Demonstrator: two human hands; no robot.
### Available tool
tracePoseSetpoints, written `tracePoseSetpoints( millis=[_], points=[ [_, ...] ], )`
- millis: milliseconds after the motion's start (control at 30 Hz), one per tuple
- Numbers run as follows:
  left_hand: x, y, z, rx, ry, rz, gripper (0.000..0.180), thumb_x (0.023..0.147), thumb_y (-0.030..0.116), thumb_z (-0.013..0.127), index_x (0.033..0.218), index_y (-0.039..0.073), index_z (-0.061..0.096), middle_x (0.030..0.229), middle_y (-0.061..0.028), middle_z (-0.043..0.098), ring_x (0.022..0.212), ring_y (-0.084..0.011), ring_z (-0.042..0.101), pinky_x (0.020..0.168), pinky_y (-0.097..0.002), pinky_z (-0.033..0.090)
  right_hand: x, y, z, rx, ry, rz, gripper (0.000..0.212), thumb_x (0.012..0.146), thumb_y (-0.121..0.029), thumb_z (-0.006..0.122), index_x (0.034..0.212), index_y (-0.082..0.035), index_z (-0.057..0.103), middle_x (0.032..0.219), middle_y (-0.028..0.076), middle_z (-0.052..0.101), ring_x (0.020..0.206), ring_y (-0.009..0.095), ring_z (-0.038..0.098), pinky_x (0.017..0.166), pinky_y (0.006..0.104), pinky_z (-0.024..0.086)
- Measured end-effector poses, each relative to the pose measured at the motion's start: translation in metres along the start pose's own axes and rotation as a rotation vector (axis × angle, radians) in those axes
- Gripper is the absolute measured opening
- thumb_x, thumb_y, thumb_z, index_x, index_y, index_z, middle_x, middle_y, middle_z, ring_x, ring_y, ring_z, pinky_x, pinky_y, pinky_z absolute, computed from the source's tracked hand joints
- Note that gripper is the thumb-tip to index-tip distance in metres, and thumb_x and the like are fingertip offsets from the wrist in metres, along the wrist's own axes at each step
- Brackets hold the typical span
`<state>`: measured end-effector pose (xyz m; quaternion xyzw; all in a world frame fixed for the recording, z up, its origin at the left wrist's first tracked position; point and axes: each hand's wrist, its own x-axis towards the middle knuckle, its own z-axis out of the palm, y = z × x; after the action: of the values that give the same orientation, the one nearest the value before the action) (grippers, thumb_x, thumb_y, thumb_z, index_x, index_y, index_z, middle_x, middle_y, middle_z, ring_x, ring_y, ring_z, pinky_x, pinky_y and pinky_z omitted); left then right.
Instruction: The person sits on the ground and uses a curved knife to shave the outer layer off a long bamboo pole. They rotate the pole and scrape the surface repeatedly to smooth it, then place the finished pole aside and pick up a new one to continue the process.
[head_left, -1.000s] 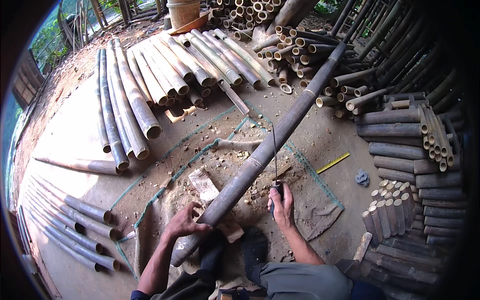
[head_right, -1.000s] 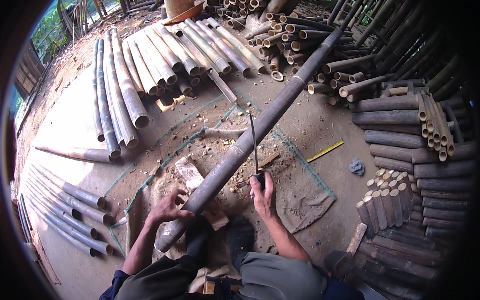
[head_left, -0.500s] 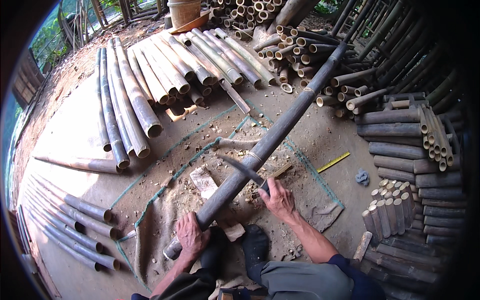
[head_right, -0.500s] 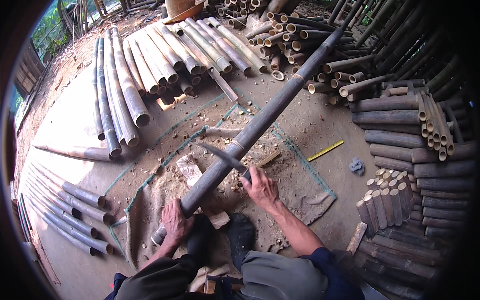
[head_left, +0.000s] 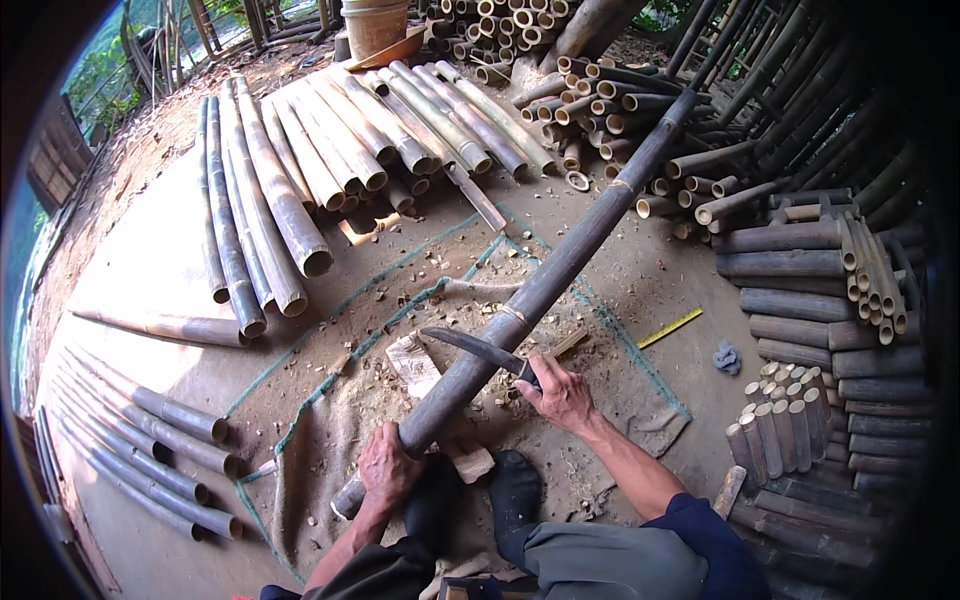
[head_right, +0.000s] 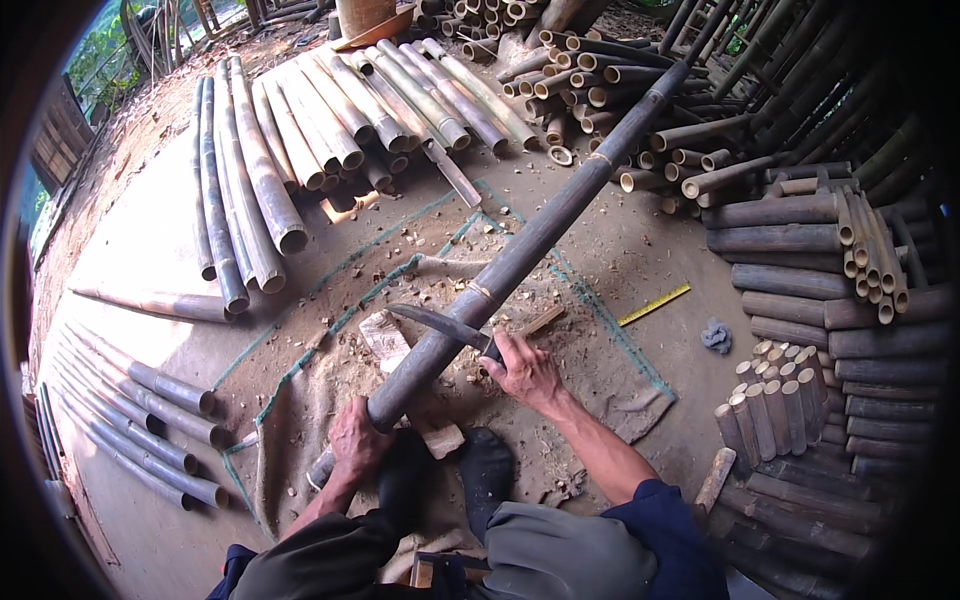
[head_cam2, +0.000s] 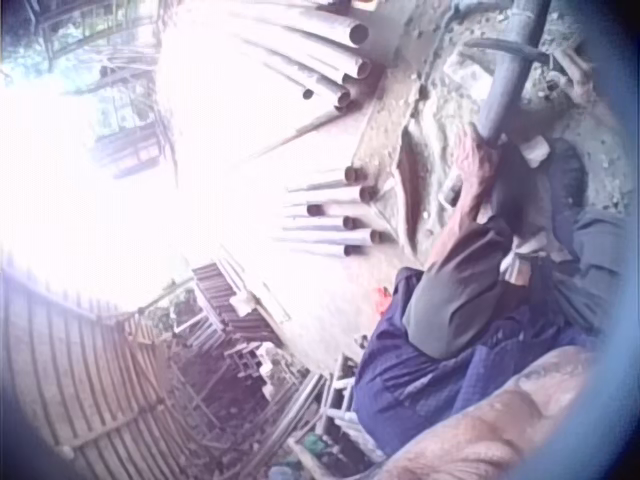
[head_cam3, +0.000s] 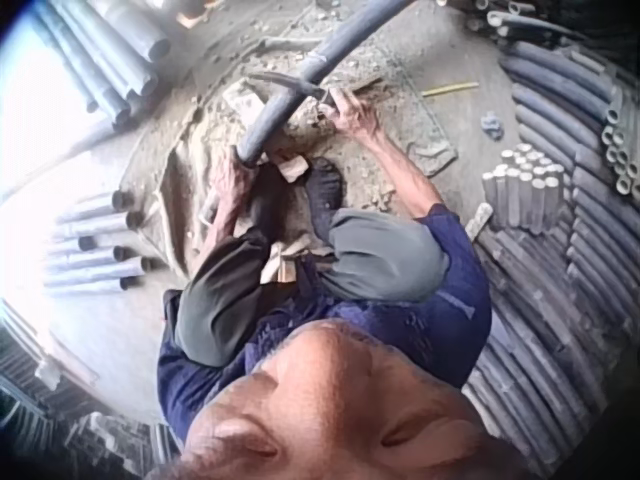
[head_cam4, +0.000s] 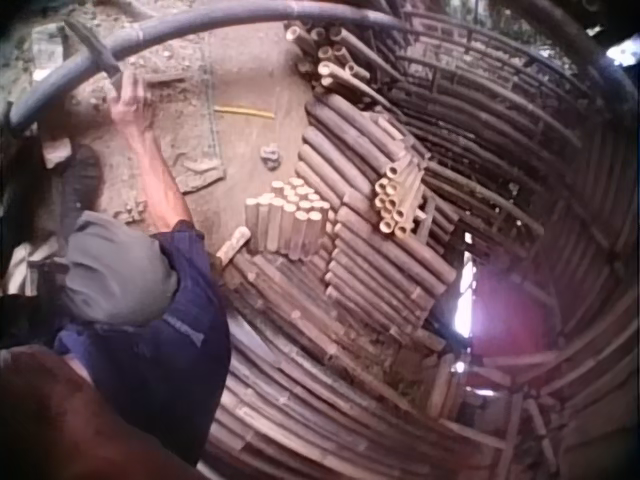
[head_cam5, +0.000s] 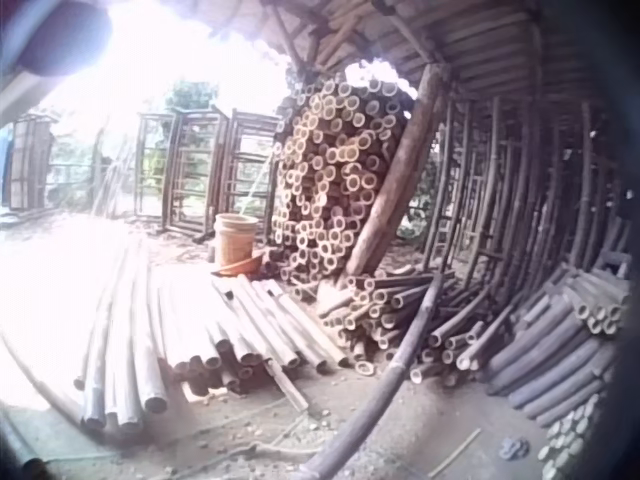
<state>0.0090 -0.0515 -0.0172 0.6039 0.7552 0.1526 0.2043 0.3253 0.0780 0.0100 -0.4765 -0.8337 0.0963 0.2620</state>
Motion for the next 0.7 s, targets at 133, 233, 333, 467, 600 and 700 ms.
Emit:
tracePoseSetpoints(
  millis=[133,233,333,467,600,700],
  points=[
    [0.006,0.016,-0.006,-0.034,-0.098,-0.023,0.054,0.073,0.034,0.089,0.106,0.002,0.061,0.102,-0.0222,0.07,0.101,-0.0417,0.07,0.089,-0.0533,0.056,-0.006,0.052,0.008,0.15,0.088,0.658,0.053,0.107,-0.043,0.067,0.136,0.001,0.058,0.111,0.027,0.07,0.097,0.05,0.073,0.077,0.0559,0.06],
    [0.008,0.003,-0.014,-0.034,-0.179,-0.083,0.056,0.072,0.035,0.089,0.108,0.001,0.063,0.105,-0.0238,0.073,0.101,-0.0428,0.073,0.09,-0.0533,0.057,-0.002,0.012,-0.003,0.075,0.006,0.194,0.043,0.112,-0.042,0.059,0.122,0.0,0.058,0.096,0.024,0.068,0.083,0.047,0.068,0.072,0.0545,0.055],
    [0.014,0.003,-0.019,-0.073,-0.244,-0.084,0.061,0.068,0.041,0.09,0.11,0.002,0.069,0.099,-0.0258,0.076,0.098,-0.0442,0.075,0.091,-0.053,0.057,-0.004,0.024,-0.003,0.064,0.041,0.261,0.044,0.111,-0.044,0.059,0.121,0.0,0.059,0.094,0.024,0.067,0.08,0.046,0.068,0.071,0.0545,0.055],
    [0.018,-0.008,-0.026,-0.092,-0.355,-0.097,0.062,0.066,0.038,0.089,0.112,0.0,0.071,0.098,-0.0259,0.077,0.098,-0.0437,0.076,0.091,-0.0523,0.057,0.002,0.017,-0.007,0.129,-0.063,0.383,0.046,0.11,-0.044,0.062,0.124,0.0,0.06,0.1,0.025,0.069,0.088,0.049,0.072,0.072,0.055,0.058],
    [0.025,-0.01,-0.032,-0.174,-0.428,-0.067,0.06,0.065,0.034,0.088,0.11,-0.001,0.071,0.099,-0.0255,0.077,0.098,-0.0429,0.075,0.089,-0.0525,0.056,-0.002,0.01,-0.006,0.105,-0.04,0.284,0.044,0.109,-0.045,0.062,0.12,-0.002,0.059,0.095,0.025,0.069,0.084,0.048,0.071,0.07,0.0542,0.056],
    [0.028,-0.015,-0.031,-0.206,-0.466,-0.081,0.063,0.063,0.035,0.09,0.112,-0.001,0.072,0.099,-0.0252,0.076,0.098,-0.0428,0.075,0.091,-0.0519,0.056,-0.004,-0.009,-0.006,0.266,-0.141,0.501,0.048,0.108,-0.043,0.064,0.131,-0.001,0.06,0.103,0.026,0.071,0.09,0.05,0.073,0.075,0.0548,0.06]
  ],
)
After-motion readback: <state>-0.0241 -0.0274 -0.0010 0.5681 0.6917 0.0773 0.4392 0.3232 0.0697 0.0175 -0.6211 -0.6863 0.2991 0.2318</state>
